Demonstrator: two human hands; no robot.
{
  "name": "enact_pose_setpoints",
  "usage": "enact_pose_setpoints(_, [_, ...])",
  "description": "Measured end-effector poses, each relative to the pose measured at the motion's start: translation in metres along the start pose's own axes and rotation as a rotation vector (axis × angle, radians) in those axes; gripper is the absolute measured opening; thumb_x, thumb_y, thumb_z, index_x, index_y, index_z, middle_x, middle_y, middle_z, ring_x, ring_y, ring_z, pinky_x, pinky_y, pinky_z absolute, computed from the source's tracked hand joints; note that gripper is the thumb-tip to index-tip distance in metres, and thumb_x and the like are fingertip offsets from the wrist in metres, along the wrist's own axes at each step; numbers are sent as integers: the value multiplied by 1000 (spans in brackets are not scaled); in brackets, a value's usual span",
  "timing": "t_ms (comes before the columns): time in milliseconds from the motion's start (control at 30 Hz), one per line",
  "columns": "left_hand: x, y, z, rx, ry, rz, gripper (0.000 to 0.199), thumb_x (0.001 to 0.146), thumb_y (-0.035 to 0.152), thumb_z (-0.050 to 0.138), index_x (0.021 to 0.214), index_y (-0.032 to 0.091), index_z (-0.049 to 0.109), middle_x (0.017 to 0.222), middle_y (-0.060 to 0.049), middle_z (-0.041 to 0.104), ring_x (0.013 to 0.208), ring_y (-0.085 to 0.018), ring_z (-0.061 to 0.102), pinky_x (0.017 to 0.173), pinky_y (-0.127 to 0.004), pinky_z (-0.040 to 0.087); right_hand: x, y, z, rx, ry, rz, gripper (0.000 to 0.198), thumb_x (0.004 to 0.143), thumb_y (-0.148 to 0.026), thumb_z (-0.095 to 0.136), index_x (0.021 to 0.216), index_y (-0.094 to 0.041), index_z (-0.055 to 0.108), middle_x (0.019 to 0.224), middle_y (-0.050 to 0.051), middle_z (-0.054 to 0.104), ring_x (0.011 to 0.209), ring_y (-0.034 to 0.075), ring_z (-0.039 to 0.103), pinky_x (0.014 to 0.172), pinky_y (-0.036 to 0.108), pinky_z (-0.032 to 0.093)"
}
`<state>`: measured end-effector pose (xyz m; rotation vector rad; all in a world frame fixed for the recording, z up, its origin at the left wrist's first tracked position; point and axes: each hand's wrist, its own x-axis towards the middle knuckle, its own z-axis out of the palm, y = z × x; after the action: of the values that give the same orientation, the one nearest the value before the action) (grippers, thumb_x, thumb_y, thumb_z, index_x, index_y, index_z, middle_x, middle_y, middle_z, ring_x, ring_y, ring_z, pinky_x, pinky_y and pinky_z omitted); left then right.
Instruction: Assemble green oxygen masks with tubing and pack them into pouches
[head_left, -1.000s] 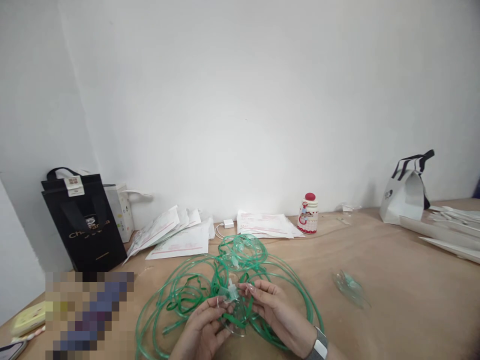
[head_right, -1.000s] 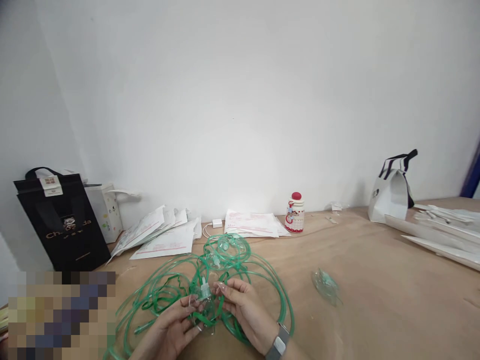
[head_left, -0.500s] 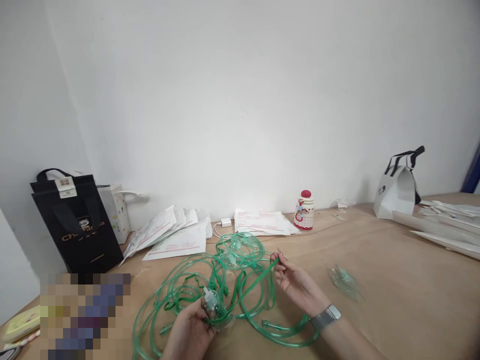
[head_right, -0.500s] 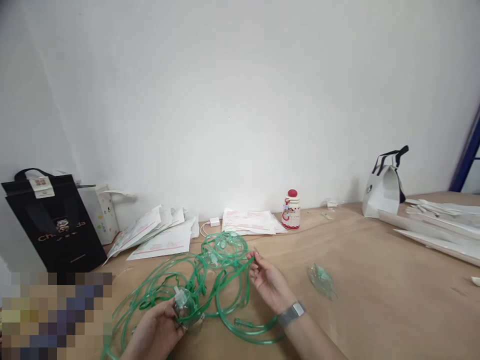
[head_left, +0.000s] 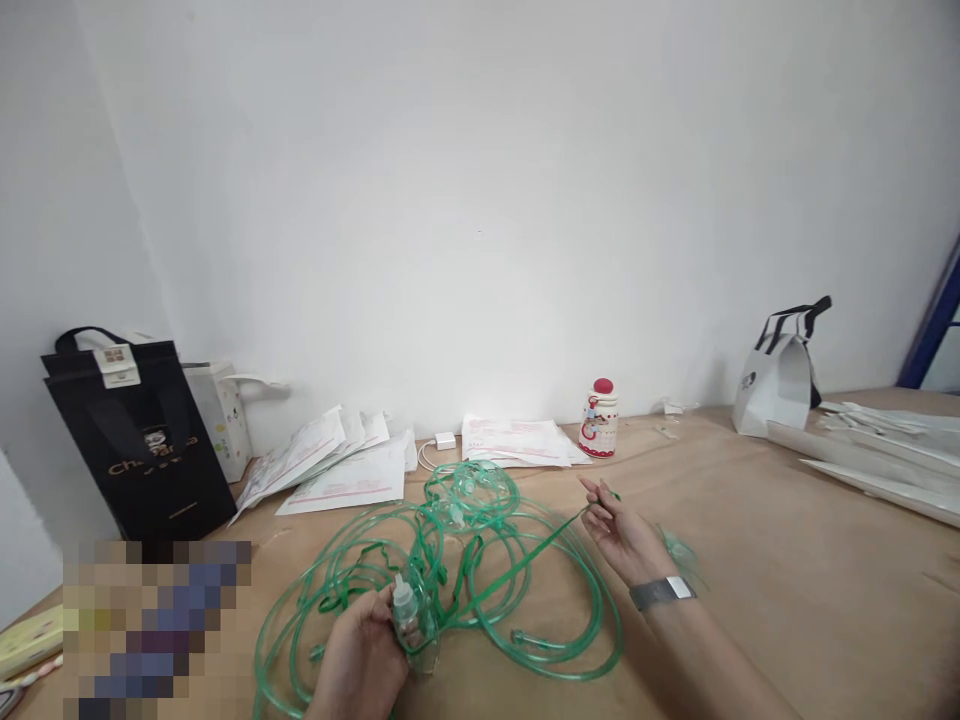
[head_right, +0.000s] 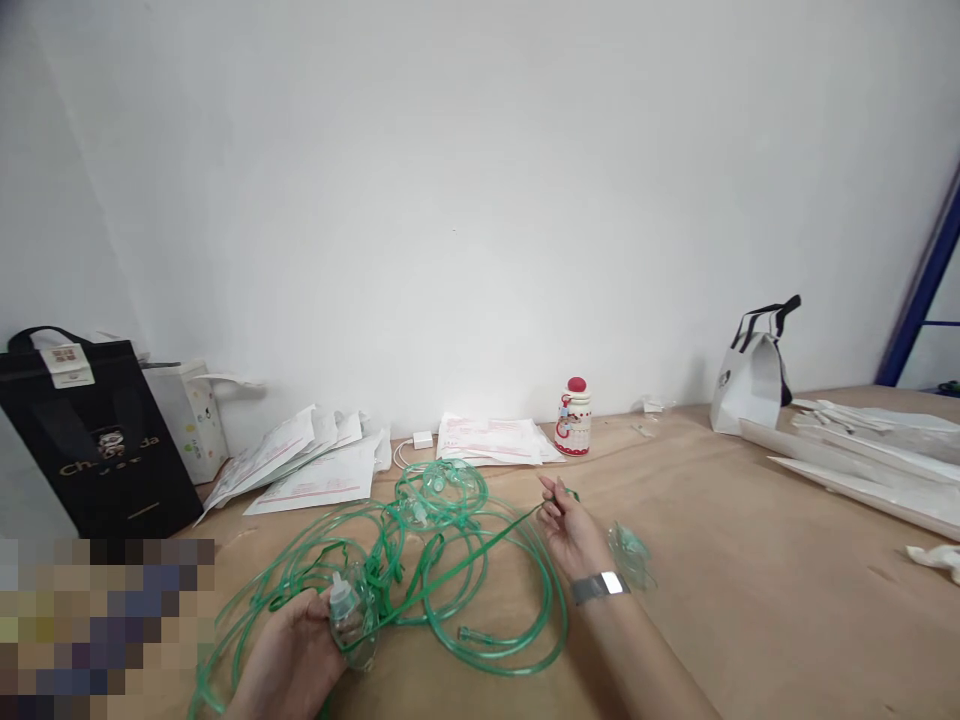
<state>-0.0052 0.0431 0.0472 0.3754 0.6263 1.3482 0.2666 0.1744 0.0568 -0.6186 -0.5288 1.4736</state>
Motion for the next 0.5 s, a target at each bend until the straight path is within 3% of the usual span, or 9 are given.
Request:
enact_pose_setpoints(133, [-2,2,1,-49,39,21,16,59,9,44,49,14,54,52,-2,51,49,-13,46,56,-29,41,-3,-2,2,-44,-7,-7,16,87,-20,46,80,-14,59,44,-8,39,26,1,22,25,12,21])
enact_pose_setpoints(367, [-3,5,-2,-74,61,-43,9,59,13,44,56,15,52,52,1,49,44,-10,43,49,-25,36,-3,-16,4,-132,-71,-22,16,85,-15,45,77,-14,58,50,-7,47,27,-1,21,26,9,20])
enact_pose_setpoints(500, [-6,6,3,-96,45,-76,14,68,20,46,56,16,51,49,2,46,43,-10,43,45,-23,32,-19,3,19,-272,-225,74,12,78,-26,57,80,-14,60,36,-12,30,27,0,14,27,12,13])
